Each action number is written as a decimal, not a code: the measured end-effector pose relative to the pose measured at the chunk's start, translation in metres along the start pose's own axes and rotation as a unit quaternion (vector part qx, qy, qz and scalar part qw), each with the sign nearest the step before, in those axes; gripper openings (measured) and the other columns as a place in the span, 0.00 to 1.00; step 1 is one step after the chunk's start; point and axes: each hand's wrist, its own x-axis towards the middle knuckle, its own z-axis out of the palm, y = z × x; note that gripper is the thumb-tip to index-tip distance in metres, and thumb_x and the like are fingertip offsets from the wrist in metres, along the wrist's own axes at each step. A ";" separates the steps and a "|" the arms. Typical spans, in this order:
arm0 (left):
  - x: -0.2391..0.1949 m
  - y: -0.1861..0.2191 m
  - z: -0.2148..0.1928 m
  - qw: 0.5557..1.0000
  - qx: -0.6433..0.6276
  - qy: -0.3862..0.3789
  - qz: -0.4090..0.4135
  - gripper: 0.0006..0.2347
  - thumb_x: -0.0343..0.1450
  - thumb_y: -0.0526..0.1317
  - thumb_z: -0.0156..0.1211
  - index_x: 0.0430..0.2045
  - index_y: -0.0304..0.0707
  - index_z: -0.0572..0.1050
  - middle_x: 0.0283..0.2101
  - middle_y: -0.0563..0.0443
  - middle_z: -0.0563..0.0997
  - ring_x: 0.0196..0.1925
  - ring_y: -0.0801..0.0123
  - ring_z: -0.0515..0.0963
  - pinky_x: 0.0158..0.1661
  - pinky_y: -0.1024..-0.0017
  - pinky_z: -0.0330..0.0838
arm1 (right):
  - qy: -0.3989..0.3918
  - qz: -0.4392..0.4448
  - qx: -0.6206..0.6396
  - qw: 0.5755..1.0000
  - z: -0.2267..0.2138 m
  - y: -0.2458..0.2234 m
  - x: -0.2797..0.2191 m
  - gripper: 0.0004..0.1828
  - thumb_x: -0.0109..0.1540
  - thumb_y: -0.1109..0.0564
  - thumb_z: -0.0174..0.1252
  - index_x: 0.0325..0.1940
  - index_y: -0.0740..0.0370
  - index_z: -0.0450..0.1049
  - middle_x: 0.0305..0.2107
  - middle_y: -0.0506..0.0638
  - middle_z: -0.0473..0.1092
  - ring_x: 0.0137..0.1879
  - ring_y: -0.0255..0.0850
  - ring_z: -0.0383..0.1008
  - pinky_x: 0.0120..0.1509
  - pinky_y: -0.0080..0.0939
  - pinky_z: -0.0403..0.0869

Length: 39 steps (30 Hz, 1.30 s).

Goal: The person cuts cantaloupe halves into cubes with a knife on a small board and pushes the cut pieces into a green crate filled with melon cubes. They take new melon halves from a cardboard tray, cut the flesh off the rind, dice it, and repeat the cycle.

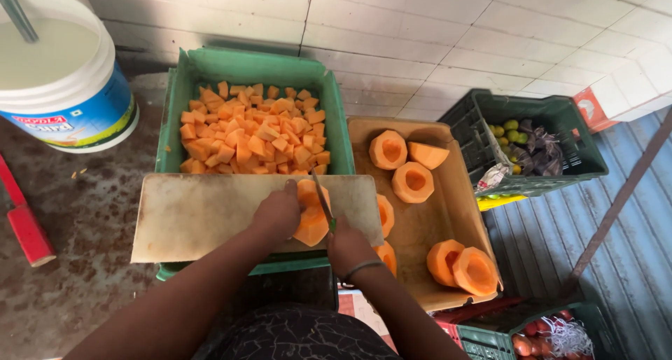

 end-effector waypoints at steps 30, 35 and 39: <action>-0.005 0.006 0.000 1.000 0.007 -0.006 -0.009 0.20 0.77 0.38 0.37 0.63 0.24 0.57 0.47 0.27 0.78 0.48 0.39 0.80 0.47 0.50 0.75 | -0.165 0.084 -0.056 0.981 0.001 -0.012 -0.024 0.16 0.64 0.59 0.45 0.54 0.68 0.58 0.35 0.71 0.73 0.42 0.65 0.77 0.45 0.60 0.75; 0.006 -0.012 0.015 0.996 -0.085 -0.005 -0.030 0.17 0.80 0.40 0.39 0.58 0.25 0.62 0.46 0.27 0.80 0.48 0.38 0.80 0.48 0.50 0.75 | -0.088 0.013 -0.030 0.996 0.047 0.033 -0.043 0.17 0.67 0.55 0.48 0.55 0.69 0.58 0.31 0.73 0.74 0.40 0.68 0.76 0.43 0.63 0.74; -0.028 0.024 -0.055 0.986 -0.127 -0.088 -0.065 0.26 0.72 0.42 0.56 0.63 0.30 0.57 0.45 0.26 0.82 0.47 0.36 0.84 0.47 0.48 0.78 | -0.027 0.036 0.108 0.993 -0.012 -0.009 -0.076 0.15 0.65 0.52 0.50 0.52 0.63 0.63 0.30 0.66 0.75 0.34 0.63 0.77 0.38 0.59 0.75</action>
